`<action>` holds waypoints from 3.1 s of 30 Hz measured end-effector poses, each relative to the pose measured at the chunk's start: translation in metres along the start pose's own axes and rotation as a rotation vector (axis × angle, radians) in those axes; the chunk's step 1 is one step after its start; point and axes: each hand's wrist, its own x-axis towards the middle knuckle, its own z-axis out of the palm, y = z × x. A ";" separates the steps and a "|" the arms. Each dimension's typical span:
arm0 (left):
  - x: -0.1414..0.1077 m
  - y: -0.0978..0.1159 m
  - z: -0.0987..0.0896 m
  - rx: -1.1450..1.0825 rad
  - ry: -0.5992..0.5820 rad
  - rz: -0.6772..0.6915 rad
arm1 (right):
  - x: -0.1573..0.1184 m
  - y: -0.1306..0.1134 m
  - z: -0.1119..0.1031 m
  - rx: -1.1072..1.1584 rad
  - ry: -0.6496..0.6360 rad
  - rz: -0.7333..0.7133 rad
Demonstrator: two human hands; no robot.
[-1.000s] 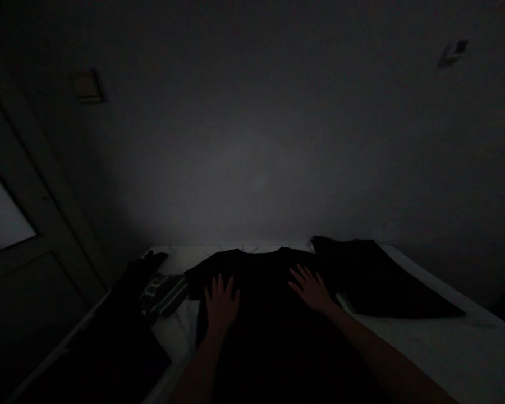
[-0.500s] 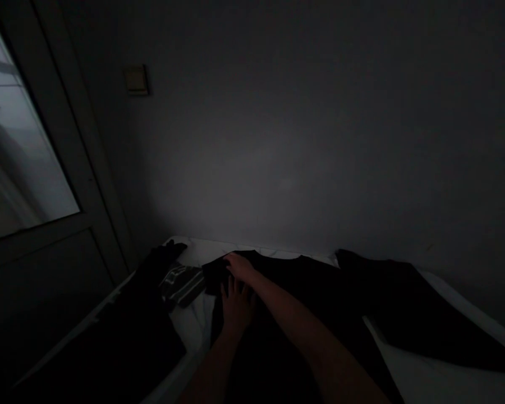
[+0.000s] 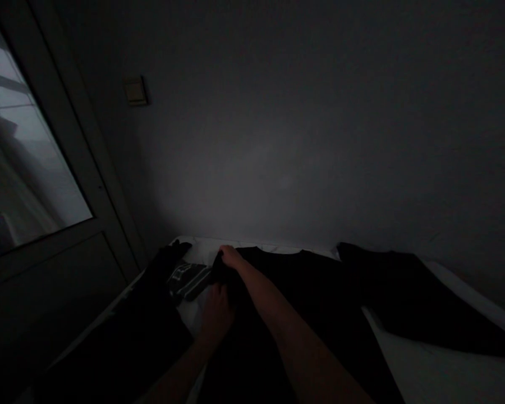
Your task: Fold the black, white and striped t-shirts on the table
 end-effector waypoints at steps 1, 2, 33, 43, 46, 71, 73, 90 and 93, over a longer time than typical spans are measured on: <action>-0.014 -0.011 -0.005 0.022 0.046 -0.051 | -0.002 0.006 -0.005 0.036 0.032 0.013; -0.027 -0.021 -0.009 0.036 0.071 -0.094 | -0.004 0.012 -0.010 0.073 0.065 0.028; -0.152 0.099 -0.097 -0.391 -0.856 0.203 | -0.133 0.153 -0.067 0.564 0.467 0.431; -0.087 0.081 -0.104 -0.666 -1.231 0.499 | -0.140 0.145 -0.063 0.307 0.536 0.285; -0.087 0.081 -0.105 -0.478 -0.956 0.367 | -0.141 0.139 -0.067 0.229 0.556 0.271; -0.201 0.039 -0.073 -0.311 -0.489 0.584 | -0.371 -0.017 -0.057 -0.429 -0.138 -0.607; -0.197 0.043 -0.082 -0.339 -0.530 0.552 | -0.371 -0.019 -0.053 -0.455 -0.117 -0.672; -0.137 0.057 -0.113 -0.357 -0.691 0.591 | -0.332 -0.018 -0.064 -0.106 -0.125 -0.399; -0.102 0.079 -0.104 -0.216 -0.462 0.506 | -0.300 -0.004 -0.057 -0.223 0.035 -0.078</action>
